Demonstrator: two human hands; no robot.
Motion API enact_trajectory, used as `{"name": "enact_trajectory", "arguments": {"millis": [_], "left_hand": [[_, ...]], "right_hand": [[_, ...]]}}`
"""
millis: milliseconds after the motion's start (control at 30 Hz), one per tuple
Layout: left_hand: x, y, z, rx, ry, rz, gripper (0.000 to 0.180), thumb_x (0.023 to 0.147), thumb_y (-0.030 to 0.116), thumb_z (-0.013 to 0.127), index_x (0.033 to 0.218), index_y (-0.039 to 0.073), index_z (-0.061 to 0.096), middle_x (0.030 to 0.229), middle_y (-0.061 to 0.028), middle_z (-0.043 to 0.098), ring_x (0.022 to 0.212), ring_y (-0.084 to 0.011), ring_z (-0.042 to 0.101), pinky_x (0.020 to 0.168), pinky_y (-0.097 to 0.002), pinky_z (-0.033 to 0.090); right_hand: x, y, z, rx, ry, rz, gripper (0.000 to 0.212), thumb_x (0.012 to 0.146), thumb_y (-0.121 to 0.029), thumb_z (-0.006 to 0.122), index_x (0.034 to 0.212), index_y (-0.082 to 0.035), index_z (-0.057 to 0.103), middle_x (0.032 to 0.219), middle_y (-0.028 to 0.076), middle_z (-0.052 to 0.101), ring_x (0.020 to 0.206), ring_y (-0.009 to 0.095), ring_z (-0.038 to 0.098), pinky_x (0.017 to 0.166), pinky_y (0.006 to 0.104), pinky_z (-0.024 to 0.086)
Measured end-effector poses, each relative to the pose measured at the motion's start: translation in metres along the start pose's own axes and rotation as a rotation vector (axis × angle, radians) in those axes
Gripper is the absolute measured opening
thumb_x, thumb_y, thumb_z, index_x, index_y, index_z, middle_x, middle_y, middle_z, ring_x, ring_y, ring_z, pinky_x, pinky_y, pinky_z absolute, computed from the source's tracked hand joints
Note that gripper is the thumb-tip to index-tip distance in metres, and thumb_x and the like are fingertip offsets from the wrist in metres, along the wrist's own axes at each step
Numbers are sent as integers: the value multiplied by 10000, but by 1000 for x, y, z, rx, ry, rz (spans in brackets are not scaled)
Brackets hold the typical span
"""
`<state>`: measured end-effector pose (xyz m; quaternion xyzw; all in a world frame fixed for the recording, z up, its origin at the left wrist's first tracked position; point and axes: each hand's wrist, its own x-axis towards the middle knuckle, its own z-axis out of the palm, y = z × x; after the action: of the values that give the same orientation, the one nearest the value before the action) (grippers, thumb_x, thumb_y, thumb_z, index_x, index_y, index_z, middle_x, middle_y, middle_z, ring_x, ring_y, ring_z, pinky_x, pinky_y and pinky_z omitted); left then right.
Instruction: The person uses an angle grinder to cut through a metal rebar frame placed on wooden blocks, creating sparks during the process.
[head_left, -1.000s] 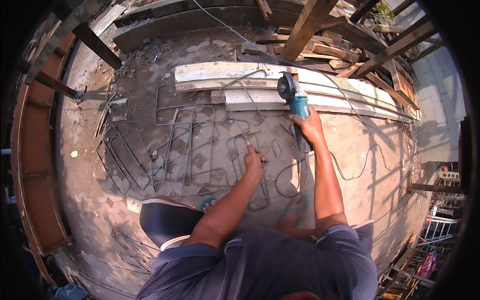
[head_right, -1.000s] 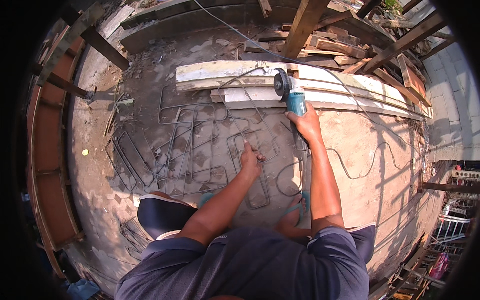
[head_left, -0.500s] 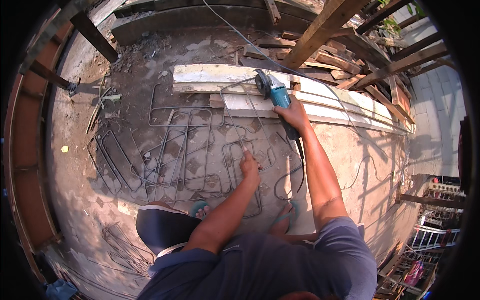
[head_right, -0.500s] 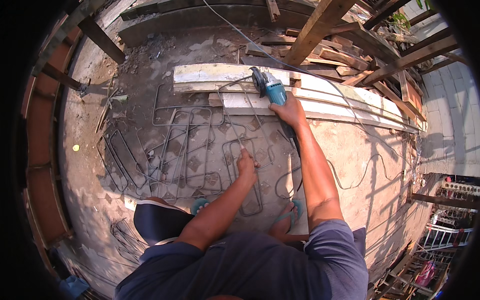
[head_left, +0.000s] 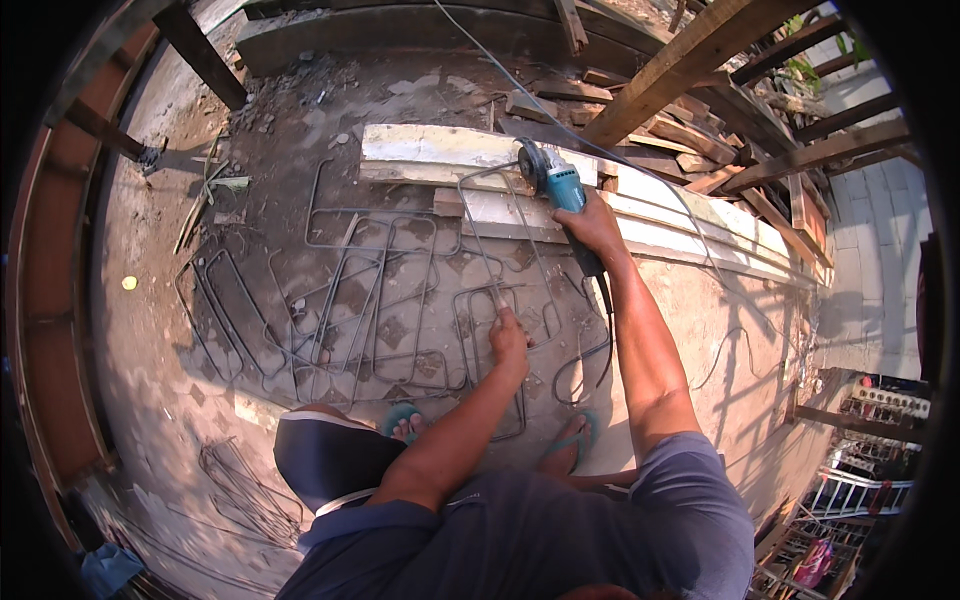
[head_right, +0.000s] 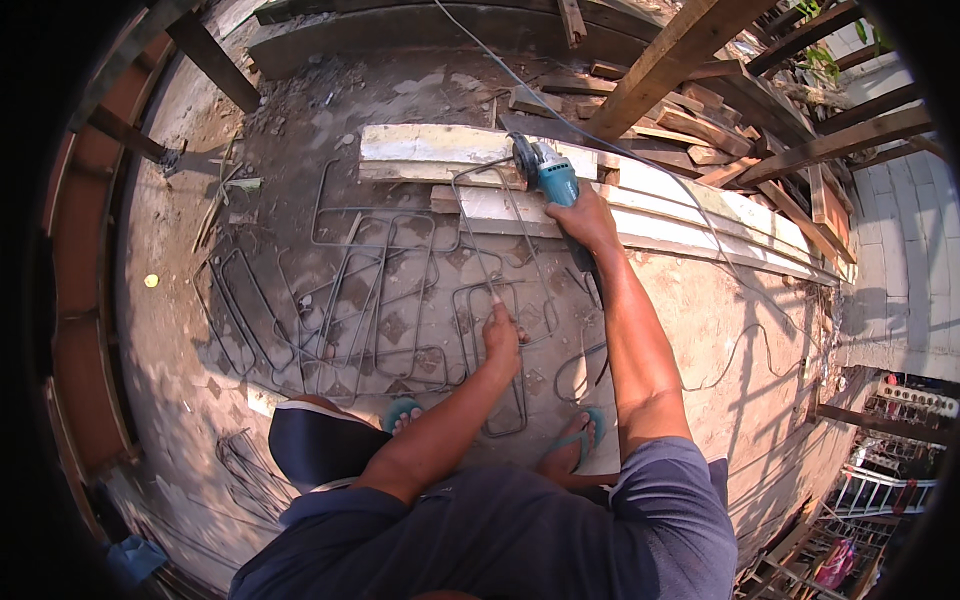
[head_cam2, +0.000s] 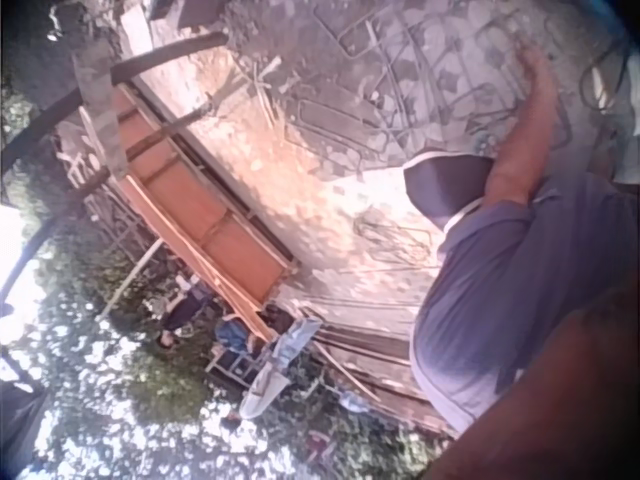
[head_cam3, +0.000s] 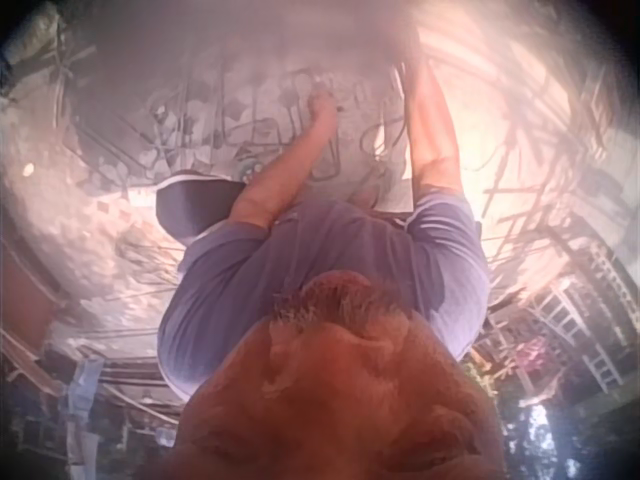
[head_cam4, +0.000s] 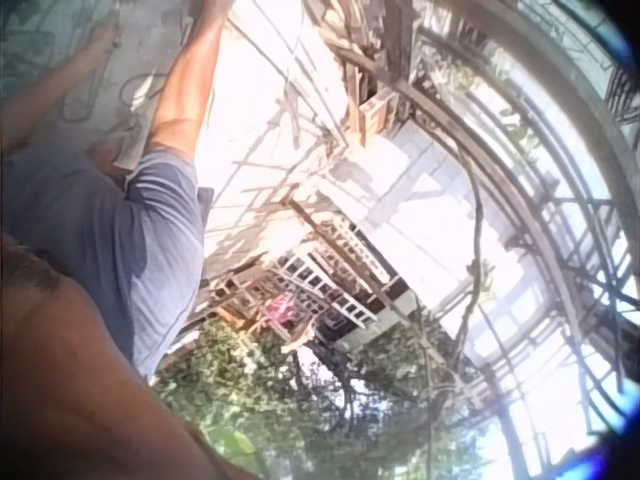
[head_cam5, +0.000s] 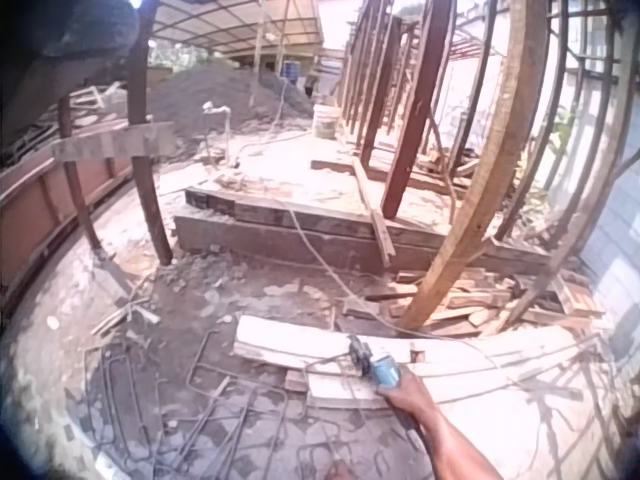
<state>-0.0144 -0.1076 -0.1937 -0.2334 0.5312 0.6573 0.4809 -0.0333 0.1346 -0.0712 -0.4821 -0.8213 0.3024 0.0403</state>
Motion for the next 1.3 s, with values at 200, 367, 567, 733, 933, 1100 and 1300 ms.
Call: {"name": "enact_trajectory", "arguments": {"millis": [200, 367, 567, 733, 933, 1100, 1300], "left_hand": [[3, -5, 1, -30, -20, -6, 538, 1038, 592, 483, 839, 92, 480, 642, -18, 431, 528, -150, 452, 513, -336, 449], [2, -6, 2, -19, -42, 0, 545, 1029, 610, 487, 835, 102, 471, 651, -6, 421, 532, -145, 446, 510, -332, 439], [6, -9, 3, -17, -22, 4, 539, 1034, 601, 484, 828, 103, 473, 665, -5, 419, 532, -143, 443, 511, -329, 457], [5, -9, 3, 23, 13, 14, 528, 1049, 556, 472, 805, 88, 494, 682, -20, 455, 532, -156, 469, 506, -335, 471], [6, -11, 4, 10, -1, 26, 546, 1038, 589, 483, 810, 94, 480, 679, -19, 438, 532, -154, 452, 506, -335, 445], [6, -12, 4, -21, -18, 23, 527, 1042, 572, 489, 819, 95, 482, 686, -20, 440, 540, -156, 452, 511, -333, 433], [8, -14, 4, -56, -27, 16, 494, 1047, 546, 497, 814, 110, 484, 669, -10, 437, 537, -152, 451, 514, -338, 438]], "right_hand": [[3, -6, -1, -61, -14, 43, 788, 726, -431, 771, 1321, 40, 559, 1186, 316, 677, 1127, 423, 669, 967, 453, 520], [7, -3, -5, -66, -8, 22, 769, 721, -414, 777, 1309, 31, 558, 1168, 318, 681, 1105, 425, 678, 957, 456, 526], [10, -4, -4, -66, -27, 14, 751, 713, -386, 779, 1296, 31, 556, 1150, 318, 686, 1091, 421, 684, 950, 458, 526], [11, -11, -8, -98, -40, 25, 781, 712, -389, 785, 1317, 38, 539, 1154, 323, 682, 1087, 428, 683, 951, 459, 526], [17, -10, -5, -111, 10, -28, 813, 730, -402, 778, 1339, 67, 515, 1168, 335, 673, 1098, 435, 678, 958, 464, 524], [20, -13, -4, -118, -3, -5, 791, 726, -393, 769, 1321, 69, 525, 1169, 336, 671, 1097, 434, 679, 956, 464, 524], [11, -11, -4, -102, -25, 24, 762, 720, -387, 775, 1287, 68, 546, 1166, 327, 674, 1082, 431, 681, 953, 461, 520]]}}
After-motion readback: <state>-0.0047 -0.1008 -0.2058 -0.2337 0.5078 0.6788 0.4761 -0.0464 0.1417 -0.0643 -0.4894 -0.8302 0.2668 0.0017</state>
